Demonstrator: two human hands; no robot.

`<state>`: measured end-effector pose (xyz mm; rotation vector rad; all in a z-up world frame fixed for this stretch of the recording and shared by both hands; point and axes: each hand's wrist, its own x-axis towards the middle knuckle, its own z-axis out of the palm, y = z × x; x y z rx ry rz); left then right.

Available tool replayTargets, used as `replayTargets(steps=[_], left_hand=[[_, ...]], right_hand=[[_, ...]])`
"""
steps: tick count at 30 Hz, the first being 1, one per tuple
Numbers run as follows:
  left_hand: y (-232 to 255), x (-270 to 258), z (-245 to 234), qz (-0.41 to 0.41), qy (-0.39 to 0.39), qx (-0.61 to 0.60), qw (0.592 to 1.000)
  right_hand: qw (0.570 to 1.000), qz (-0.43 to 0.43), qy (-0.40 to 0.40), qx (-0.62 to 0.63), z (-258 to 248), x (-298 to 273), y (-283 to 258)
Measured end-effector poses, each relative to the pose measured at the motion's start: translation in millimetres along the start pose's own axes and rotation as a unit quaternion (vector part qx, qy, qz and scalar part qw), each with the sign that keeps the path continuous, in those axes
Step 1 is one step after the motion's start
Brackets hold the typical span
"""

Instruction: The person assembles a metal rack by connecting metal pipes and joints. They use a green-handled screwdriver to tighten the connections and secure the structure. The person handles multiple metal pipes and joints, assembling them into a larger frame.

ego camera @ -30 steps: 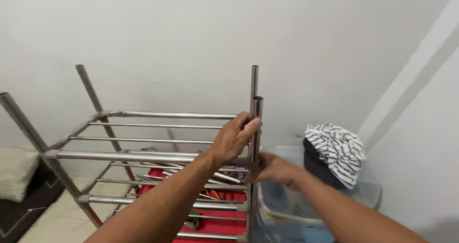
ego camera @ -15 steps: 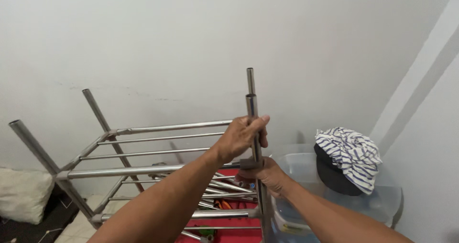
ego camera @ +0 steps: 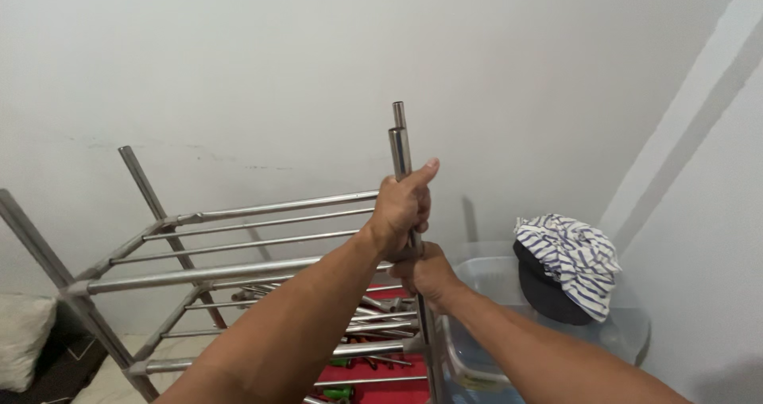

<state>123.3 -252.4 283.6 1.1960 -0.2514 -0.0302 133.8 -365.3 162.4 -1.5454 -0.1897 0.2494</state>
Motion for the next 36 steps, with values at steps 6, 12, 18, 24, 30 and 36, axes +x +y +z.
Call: replayTargets(steps=[6,12,18,24,30,36], left_hand=[[-1.8,8.0,8.6,0.003,0.092,0.005,0.996],[-5.6,18.0,13.1,0.016,0.198,0.046,0.979],[-3.7,23.6,20.7,0.038,0.298,0.149,0.942],[6.2,20.4,-18.7,0.003,-0.039,0.031,0.999],[-4.8,21.2,-24.5,-0.04,-0.088,-0.01,0.995],[-11.4,23.8,3.8,-0.02,0.133,0.039,0.99]], right_hand=[[1.0,-0.022,0.015,-0.015,-0.8,3.5,2.1],[0.995,0.012,0.053,-0.084,5.2,7.2,-4.8],[0.999,0.0,-0.006,-0.033,6.2,8.4,-12.1],[1.0,-0.004,-0.024,-0.003,1.4,14.4,-20.8],[1.0,0.004,-0.004,-0.018,3.4,14.5,-20.3],[0.998,0.006,0.029,-0.049,5.0,11.8,-20.6]])
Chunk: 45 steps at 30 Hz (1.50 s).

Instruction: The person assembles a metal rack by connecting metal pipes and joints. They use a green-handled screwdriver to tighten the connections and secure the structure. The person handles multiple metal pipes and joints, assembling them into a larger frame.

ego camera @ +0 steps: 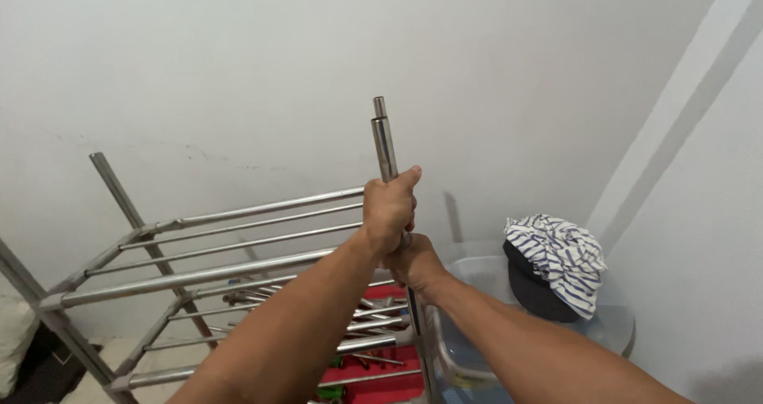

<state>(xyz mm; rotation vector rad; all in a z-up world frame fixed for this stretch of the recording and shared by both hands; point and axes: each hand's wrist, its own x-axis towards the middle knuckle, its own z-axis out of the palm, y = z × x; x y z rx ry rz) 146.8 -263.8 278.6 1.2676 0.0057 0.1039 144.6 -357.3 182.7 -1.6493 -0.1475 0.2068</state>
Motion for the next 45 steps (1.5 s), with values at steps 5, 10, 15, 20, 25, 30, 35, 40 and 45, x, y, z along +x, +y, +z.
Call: replayTargets(steps=[5,10,15,20,25,30,35,40,45], left_hand=[[7.0,0.8,11.4,0.026,0.166,0.142,0.975],[6.7,14.9,16.4,0.016,0.214,0.187,0.959],[9.5,15.9,-20.6,0.011,-0.121,-0.05,0.991],[15.5,19.6,-34.0,-0.087,-0.252,-0.064,0.962],[6.0,9.4,-13.5,-0.004,-0.157,-0.041,0.987],[5.5,11.7,11.9,0.026,0.061,0.057,0.996],[20.2,5.6,19.6,-0.001,0.226,0.166,0.96],[26.4,-5.4,-7.6,0.05,-0.046,-0.024,0.997],[21.5,6.9,-29.1,-0.051,-0.252,-0.072,0.964]], right_hand=[[0.999,0.011,-0.003,-0.036,3.4,-1.4,-5.5],[0.999,-0.001,-0.043,0.012,-0.8,8.2,-13.9],[0.998,0.007,-0.047,0.03,-1.2,12.1,-15.1],[0.996,0.002,-0.058,0.062,-3.1,10.1,-8.0],[0.999,0.008,-0.013,0.042,-5.1,4.6,-3.0],[1.0,0.0,0.006,-0.022,-5.1,10.5,-6.2],[1.0,-0.004,-0.018,-0.017,2.3,3.8,-18.7],[0.999,-0.038,-0.02,-0.006,1.9,-3.0,-26.9],[0.998,-0.025,-0.045,0.027,-2.4,-1.1,-14.4]])
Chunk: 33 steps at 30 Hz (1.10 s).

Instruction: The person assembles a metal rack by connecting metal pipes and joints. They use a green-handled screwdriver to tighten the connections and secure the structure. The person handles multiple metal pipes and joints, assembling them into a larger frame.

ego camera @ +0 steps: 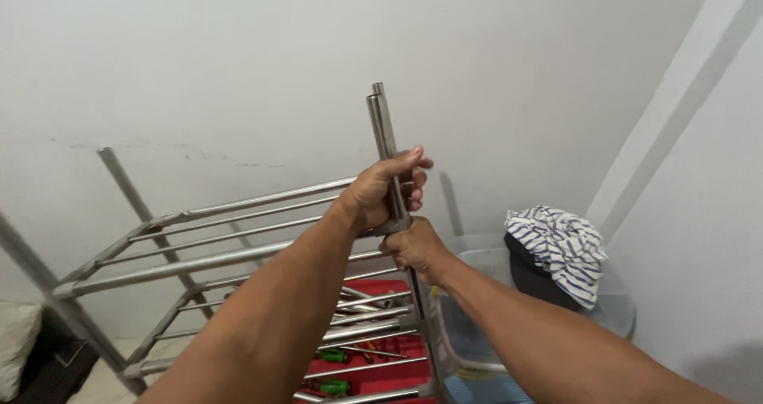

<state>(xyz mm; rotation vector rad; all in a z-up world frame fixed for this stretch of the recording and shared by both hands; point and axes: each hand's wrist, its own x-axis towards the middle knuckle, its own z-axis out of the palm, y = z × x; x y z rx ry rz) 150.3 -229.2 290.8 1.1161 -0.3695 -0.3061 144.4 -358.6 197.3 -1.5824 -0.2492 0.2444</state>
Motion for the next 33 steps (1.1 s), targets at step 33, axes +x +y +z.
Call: replayTargets(steps=[33], left_hand=[[-10.7,3.6,29.2,0.061,0.106,0.09,0.988]], right_hand=[[0.999,0.009,0.033,-0.013,-9.8,-6.7,-1.5]])
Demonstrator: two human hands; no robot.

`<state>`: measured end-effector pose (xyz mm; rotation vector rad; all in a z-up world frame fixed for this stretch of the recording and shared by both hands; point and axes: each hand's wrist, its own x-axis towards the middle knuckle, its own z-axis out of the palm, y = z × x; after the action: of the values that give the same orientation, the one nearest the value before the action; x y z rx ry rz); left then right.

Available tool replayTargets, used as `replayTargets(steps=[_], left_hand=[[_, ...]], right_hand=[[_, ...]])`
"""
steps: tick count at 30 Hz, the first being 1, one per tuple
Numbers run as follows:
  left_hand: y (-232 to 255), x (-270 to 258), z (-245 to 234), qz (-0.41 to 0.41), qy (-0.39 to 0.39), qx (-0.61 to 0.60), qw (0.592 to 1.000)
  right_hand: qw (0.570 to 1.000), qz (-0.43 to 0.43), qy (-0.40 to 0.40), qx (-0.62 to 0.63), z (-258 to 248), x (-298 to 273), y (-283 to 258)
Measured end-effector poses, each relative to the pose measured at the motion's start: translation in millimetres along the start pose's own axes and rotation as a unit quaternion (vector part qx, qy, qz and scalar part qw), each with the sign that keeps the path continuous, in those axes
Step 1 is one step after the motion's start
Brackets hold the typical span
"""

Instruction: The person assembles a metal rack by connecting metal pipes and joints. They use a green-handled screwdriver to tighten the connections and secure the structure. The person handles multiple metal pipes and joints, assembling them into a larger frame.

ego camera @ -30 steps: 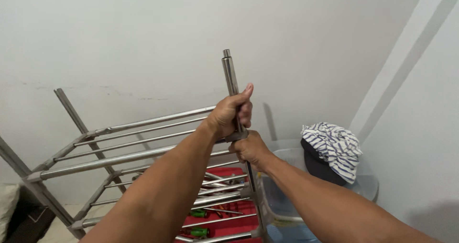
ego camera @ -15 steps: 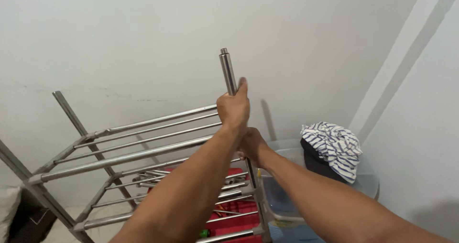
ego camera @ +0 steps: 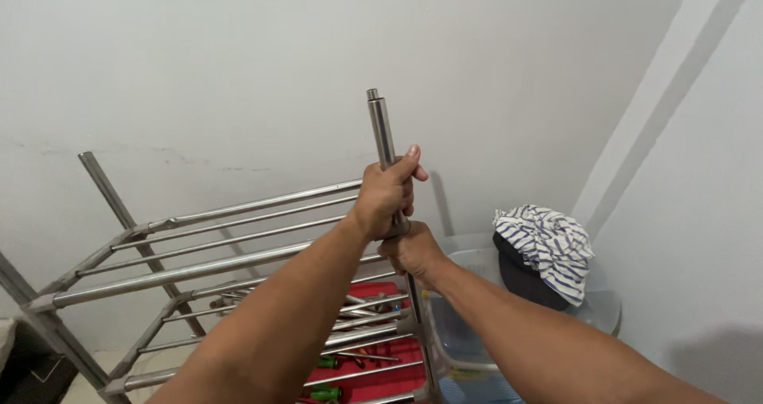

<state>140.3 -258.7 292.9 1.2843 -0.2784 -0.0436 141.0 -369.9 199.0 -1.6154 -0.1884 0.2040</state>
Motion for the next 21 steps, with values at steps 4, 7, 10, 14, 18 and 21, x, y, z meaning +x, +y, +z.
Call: replayTargets(steps=[4,7,10,14,18,21], left_hand=[[0.4,1.1,26.7,0.005,0.219,0.096,0.971],[4.2,2.3,38.2,-0.011,0.319,0.116,0.94],[4.0,-1.4,31.8,-0.004,0.247,0.029,0.969],[5.7,-13.1,-3.1,0.023,-0.003,0.036,0.999],[5.4,-0.8,-21.8,-0.048,-0.19,-0.025,0.98],[3.9,10.6,-12.1,-0.04,-0.208,-0.063,0.975]], right_hand=[[0.997,0.031,0.033,-0.057,4.1,-3.3,0.1],[0.999,-0.022,-0.011,-0.033,2.4,-2.6,-1.3],[0.999,0.021,-0.019,0.035,0.3,-1.5,-1.7],[0.998,-0.015,-0.042,0.04,0.0,-6.5,1.6],[0.998,-0.004,-0.045,0.039,-5.5,-4.7,4.1],[0.999,0.002,-0.024,0.04,-10.7,-1.1,4.2]])
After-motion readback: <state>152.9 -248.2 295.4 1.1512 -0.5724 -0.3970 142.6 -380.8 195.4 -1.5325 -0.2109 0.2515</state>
